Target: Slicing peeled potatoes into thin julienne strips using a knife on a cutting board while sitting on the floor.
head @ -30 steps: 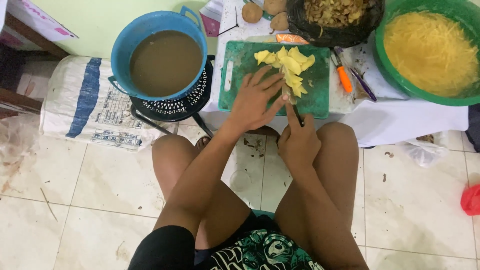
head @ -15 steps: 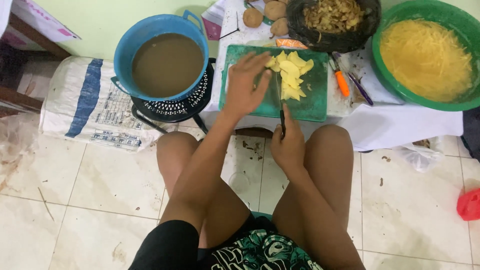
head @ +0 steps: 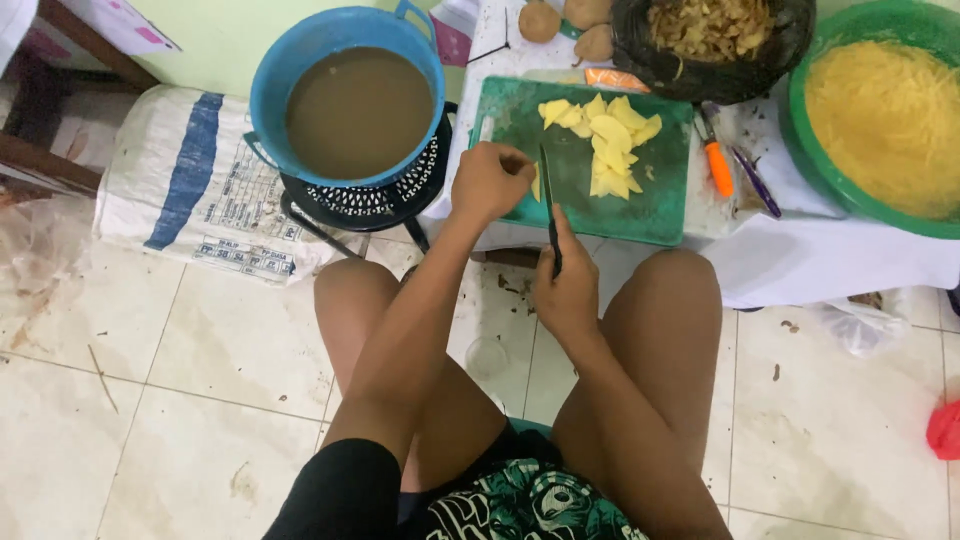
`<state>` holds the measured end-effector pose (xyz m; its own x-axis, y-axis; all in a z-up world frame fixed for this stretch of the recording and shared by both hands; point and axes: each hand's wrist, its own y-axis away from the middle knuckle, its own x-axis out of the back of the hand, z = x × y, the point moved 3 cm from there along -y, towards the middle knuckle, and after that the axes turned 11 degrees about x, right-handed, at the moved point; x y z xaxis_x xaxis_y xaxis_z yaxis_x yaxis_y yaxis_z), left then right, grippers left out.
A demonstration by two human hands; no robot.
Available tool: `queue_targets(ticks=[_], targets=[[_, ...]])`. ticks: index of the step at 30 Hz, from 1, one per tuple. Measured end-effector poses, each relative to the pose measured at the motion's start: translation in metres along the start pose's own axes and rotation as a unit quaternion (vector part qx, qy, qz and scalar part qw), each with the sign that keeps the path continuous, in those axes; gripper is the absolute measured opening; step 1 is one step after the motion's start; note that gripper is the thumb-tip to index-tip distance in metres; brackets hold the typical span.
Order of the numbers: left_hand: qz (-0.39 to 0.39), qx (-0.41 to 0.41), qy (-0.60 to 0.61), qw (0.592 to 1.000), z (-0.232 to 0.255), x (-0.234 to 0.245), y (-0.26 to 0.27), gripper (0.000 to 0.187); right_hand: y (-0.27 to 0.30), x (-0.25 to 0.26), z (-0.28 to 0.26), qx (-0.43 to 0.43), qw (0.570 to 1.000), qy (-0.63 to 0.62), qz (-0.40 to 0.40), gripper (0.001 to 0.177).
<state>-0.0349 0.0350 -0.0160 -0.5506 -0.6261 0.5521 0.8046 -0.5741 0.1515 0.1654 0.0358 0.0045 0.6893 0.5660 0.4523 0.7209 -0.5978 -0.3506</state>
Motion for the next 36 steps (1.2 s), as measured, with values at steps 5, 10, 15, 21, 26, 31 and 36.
queue_targets(ticks=[5,10,15,21,26,31,36], targets=[[-0.034,-0.013,0.016,0.999,0.016,0.01,0.01,0.019,-0.002,-0.005,0.001,0.023,1.0,0.0,0.007,0.052],[-0.034,-0.015,0.017,0.999,0.008,0.004,0.002,0.017,0.001,-0.012,0.008,0.05,0.999,-0.004,0.012,0.052],[-0.02,-0.002,0.012,1.0,0.019,0.011,0.009,0.017,-0.002,-0.006,0.001,0.056,0.998,0.009,0.015,0.051],[-0.009,0.003,0.004,1.0,0.011,0.006,0.005,0.014,-0.003,-0.001,-0.01,0.07,0.996,0.036,0.03,0.052],[-0.011,-0.003,-0.003,1.0,0.018,0.011,0.012,0.014,-0.004,0.0,-0.01,0.068,0.996,0.039,0.033,0.052],[-0.022,-0.021,-0.001,1.0,0.02,0.013,0.016,0.014,-0.003,-0.002,-0.005,0.071,0.996,0.056,0.03,0.052],[-0.041,-0.029,-0.019,0.999,0.021,0.014,0.018,0.015,-0.003,-0.006,-0.003,0.077,0.994,0.074,0.027,0.053]])
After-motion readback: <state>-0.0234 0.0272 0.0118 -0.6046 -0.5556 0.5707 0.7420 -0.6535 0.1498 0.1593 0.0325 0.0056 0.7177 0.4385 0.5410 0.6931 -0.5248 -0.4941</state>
